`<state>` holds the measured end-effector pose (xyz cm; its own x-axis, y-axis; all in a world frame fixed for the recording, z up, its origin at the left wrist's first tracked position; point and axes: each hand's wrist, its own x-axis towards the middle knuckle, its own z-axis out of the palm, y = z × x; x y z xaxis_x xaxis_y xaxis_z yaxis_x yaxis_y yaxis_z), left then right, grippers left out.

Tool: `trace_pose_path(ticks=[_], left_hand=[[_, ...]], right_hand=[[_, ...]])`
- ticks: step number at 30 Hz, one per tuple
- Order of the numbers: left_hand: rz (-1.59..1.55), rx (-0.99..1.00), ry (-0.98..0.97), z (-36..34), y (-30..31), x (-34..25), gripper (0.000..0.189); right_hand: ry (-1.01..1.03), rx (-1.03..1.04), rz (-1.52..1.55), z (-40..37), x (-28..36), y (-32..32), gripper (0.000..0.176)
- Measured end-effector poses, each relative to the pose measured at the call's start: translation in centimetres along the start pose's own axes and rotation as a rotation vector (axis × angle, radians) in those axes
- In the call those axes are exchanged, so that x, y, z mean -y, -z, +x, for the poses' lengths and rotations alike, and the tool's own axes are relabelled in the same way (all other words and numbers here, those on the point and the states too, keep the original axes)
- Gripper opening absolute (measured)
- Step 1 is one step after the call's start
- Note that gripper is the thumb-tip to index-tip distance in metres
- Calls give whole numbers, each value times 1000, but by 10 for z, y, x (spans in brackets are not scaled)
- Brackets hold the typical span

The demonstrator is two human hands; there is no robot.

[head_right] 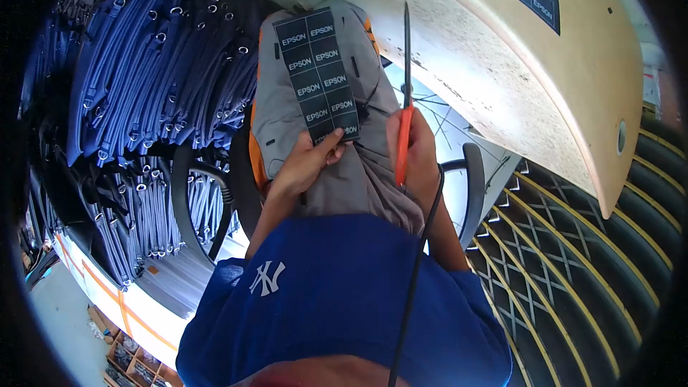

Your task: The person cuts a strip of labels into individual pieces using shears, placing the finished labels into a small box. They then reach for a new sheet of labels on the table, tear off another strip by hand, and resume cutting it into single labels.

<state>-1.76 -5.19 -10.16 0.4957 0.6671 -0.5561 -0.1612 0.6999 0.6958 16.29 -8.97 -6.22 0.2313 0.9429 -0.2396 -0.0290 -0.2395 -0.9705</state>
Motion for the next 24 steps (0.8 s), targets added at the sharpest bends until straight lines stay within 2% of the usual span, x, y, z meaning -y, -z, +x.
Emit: trace_pose_path(ticks=[1, 3, 4, 6, 7, 8, 9, 10, 12, 13, 15, 17, 19, 20, 22, 24], left_hand=[[-9, 3, 7, 4, -1, 1, 19], [-251, -63, 106, 9, -2, 3, 22], [-259, -62, 112, 11, -4, 2, 22], [-235, -143, 109, 12, -5, 2, 20], [-241, -146, 116, 13, -3, 4, 20], [-135, -120, 32, 15, -1, 6, 20], [-27, -93, -52, 15, -1, 6, 20], [-31, -96, -48, 15, -3, 5, 20], [13, -221, -76, 14, -7, 1, 20], [9, -225, -73, 15, -5, 3, 20], [-201, -199, -64, 18, 1, 9, 20], [-175, -188, -66, 17, 2, 10, 21], [-148, -177, -73, 15, -1, 5, 21], [-88, -202, -105, 13, -5, 1, 20], [-30, -226, -136, 12, -10, -4, 20], [-70, -251, -175, 13, -11, -5, 18]], right_hand=[[-42, -1, -69, -8, -5, 7, 24], [-93, 3, -130, -27, -9, 15, 24], [-131, 9, -184, -34, -11, 18, 24], [-80, 60, -286, -47, -12, 24, 27], [-323, 155, -66, -54, -2, 25, 29], [-562, 246, 160, -62, 3, 25, 31], [-628, 297, 214, -70, 0, 26, 37], [-635, 298, 213, -74, -1, 29, 37], [-568, 489, -91, -80, -1, 36, 25], [-573, 493, -92, -81, -1, 38, 25], [-551, 543, -164, -83, 2, 42, 26], [-538, 568, -202, -80, 10, 43, 26], [-349, 655, -333, -73, 22, 42, 26], [-349, 657, -335, -71, 21, 43, 26], [-482, 705, -445, -69, 18, 45, 24], [-454, 684, -402, -68, 20, 43, 23]])
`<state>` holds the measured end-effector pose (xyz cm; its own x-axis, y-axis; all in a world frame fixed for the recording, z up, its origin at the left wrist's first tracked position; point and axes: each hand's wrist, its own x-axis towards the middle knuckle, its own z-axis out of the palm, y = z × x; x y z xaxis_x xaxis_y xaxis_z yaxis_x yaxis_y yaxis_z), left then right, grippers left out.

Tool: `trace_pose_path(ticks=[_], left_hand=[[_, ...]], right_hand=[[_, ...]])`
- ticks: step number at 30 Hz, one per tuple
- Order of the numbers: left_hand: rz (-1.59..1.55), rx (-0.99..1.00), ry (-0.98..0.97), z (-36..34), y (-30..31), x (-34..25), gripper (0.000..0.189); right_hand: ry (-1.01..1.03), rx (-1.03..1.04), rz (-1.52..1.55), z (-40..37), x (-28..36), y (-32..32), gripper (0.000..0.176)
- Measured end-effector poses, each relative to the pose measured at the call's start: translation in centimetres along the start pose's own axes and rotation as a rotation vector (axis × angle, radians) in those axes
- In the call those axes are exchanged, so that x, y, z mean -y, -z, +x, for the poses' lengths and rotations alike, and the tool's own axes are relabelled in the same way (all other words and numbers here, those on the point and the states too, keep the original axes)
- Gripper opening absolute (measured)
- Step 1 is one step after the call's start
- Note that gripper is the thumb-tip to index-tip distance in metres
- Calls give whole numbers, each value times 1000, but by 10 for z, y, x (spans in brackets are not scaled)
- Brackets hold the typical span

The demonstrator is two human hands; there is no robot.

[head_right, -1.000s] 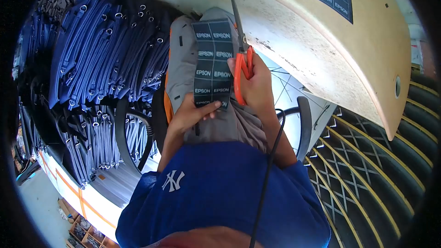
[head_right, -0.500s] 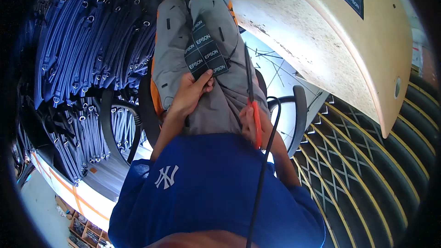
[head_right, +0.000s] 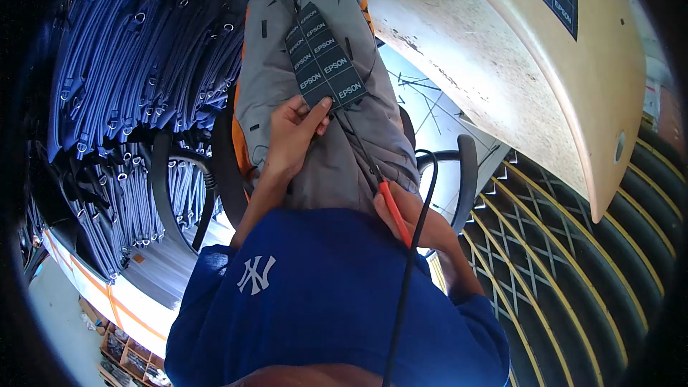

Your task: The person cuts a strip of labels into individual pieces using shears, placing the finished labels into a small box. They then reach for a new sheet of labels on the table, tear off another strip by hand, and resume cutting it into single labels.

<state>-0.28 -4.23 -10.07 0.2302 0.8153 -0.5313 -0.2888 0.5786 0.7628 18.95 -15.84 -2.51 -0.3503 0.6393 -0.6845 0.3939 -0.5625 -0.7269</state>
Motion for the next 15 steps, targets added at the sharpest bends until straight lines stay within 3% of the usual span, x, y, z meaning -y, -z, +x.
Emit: trace_pose_path(ticks=[4, 15], left_hand=[[7, 20, -17, 1, 2, 1, 17], [2, -9, -49, -1, -4, -8, 15]], right_hand=[[111, -65, 2, 7, -1, -4, 32], [51, -9, 15, 7, 5, 5, 35]])
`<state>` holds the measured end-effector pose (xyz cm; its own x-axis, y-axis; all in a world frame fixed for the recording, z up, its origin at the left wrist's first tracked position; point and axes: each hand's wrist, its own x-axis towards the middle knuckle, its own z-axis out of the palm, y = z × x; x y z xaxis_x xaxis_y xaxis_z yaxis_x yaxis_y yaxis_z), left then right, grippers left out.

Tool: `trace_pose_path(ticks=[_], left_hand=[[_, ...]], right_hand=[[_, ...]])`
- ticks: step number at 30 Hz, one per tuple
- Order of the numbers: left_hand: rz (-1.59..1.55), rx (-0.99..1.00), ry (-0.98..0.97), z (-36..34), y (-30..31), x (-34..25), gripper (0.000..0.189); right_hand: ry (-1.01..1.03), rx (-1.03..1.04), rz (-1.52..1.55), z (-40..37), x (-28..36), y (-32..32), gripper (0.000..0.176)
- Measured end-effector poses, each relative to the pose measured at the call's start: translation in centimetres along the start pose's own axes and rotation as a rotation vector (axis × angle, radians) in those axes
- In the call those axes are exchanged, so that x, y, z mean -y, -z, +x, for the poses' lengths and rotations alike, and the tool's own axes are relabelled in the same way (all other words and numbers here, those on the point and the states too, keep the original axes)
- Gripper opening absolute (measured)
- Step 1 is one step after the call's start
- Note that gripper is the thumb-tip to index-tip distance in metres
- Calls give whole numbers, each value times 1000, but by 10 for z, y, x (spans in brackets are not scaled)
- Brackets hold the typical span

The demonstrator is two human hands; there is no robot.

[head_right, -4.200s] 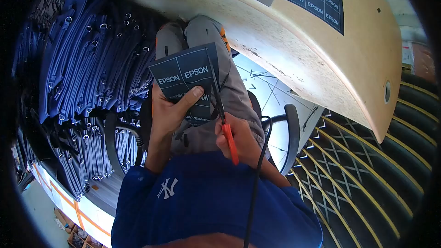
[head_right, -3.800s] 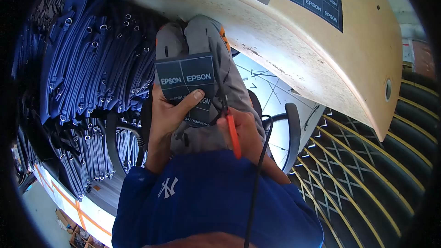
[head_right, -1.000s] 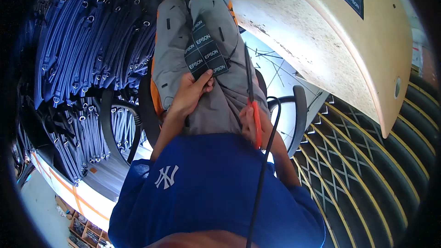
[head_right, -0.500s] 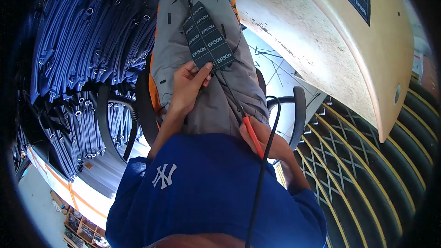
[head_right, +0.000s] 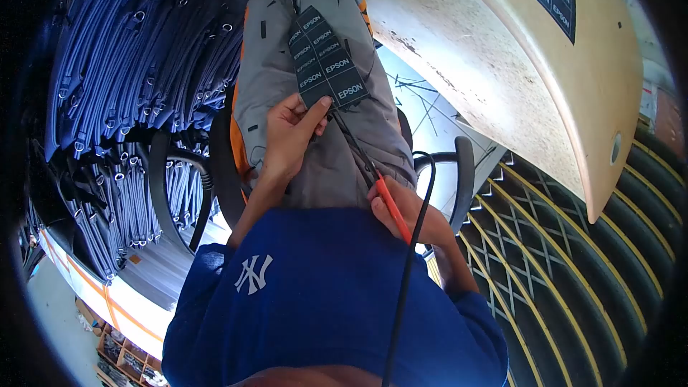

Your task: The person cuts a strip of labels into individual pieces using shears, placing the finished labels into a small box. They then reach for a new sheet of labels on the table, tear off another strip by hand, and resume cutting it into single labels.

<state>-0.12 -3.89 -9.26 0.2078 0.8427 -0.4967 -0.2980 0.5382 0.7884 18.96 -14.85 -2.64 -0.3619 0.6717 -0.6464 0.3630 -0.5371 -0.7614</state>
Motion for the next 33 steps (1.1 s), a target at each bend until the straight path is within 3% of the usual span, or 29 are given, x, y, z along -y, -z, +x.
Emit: trace_pose_path(ticks=[17, 19, 33], left_hand=[[16, 55, 11, -7, -9, -1, 11], [9, 58, 18, -7, -9, -1, 10], [-13, 80, 26, -5, -7, 3, 8]], right_hand=[[-28, -39, 189, 14, -12, -6, 36], [28, 8, 262, 17, -13, -8, 64], [5, -6, 318, 19, -9, -7, 71]])
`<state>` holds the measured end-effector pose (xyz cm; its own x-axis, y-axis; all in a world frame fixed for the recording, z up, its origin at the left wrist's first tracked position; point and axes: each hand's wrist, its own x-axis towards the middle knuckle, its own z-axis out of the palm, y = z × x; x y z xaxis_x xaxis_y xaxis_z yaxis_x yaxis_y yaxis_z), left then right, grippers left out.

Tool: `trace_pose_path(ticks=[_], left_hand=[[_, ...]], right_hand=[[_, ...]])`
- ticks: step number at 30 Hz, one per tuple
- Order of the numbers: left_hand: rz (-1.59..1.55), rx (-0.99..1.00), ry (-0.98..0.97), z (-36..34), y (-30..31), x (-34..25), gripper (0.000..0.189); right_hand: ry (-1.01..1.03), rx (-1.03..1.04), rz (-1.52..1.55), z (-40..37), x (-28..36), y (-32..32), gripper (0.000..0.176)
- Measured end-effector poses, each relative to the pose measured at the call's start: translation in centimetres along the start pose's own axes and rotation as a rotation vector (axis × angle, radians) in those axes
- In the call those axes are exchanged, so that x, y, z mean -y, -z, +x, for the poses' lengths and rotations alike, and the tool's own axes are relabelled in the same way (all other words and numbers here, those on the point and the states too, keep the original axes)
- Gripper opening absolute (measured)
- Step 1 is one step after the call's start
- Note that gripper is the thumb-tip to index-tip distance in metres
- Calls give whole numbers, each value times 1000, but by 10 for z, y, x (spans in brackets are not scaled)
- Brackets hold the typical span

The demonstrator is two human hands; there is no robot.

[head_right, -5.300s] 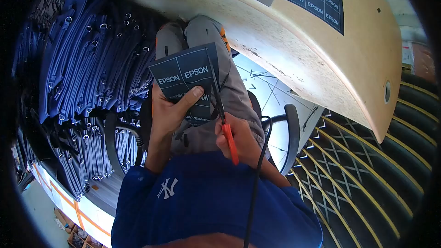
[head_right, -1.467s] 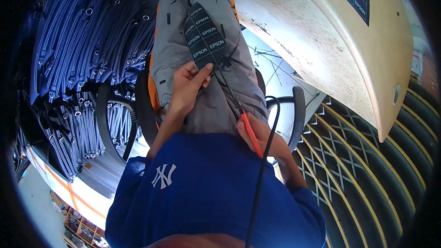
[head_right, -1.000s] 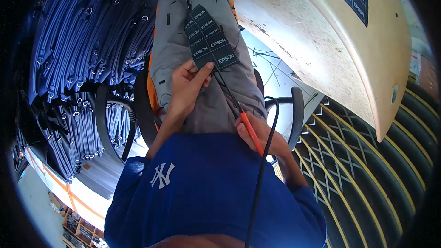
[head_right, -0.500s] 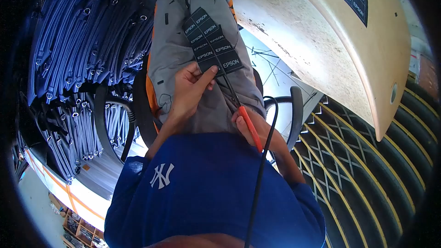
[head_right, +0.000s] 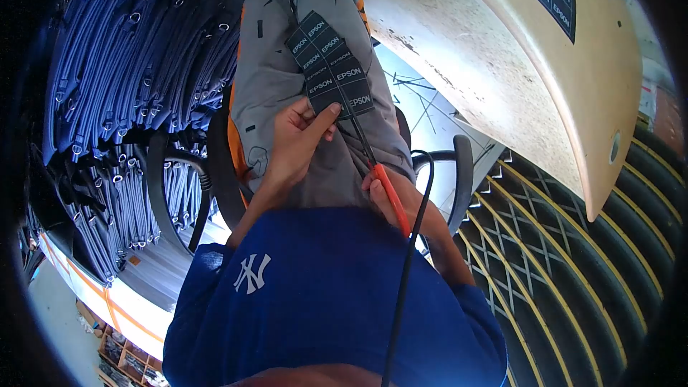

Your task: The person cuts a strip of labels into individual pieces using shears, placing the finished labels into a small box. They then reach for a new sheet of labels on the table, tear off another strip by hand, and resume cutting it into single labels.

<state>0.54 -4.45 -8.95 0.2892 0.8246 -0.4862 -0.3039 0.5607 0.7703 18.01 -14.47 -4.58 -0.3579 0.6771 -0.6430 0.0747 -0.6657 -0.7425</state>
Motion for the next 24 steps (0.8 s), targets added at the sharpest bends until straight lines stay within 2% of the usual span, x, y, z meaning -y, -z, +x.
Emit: trace_pose_path(ticks=[2, 4, 11, 13, 20, 24], left_hand=[[1, -4, 3, 0, -1, -1, 8], [2, -9, 6, 0, -1, -1, 8], [-7, 8, 11, -1, -2, -2, 9], [0, 8, 14, -1, -1, -1, 10], [-17, 10, 13, -1, -2, -2, 10], [-16, 20, 6, -1, 0, -3, 10]], right_hand=[[-11, 3, -9, -1, 0, 2, 72], [17, -25, -80, -3, -3, 4, 44], [-3, -34, -85, -1, -2, 3, 46], [-20, 7, -22, 1, 1, 0, 73], [-29, -15, -38, 3, 2, 0, 67], [-131, -38, -88, 2, 11, -1, 61]])
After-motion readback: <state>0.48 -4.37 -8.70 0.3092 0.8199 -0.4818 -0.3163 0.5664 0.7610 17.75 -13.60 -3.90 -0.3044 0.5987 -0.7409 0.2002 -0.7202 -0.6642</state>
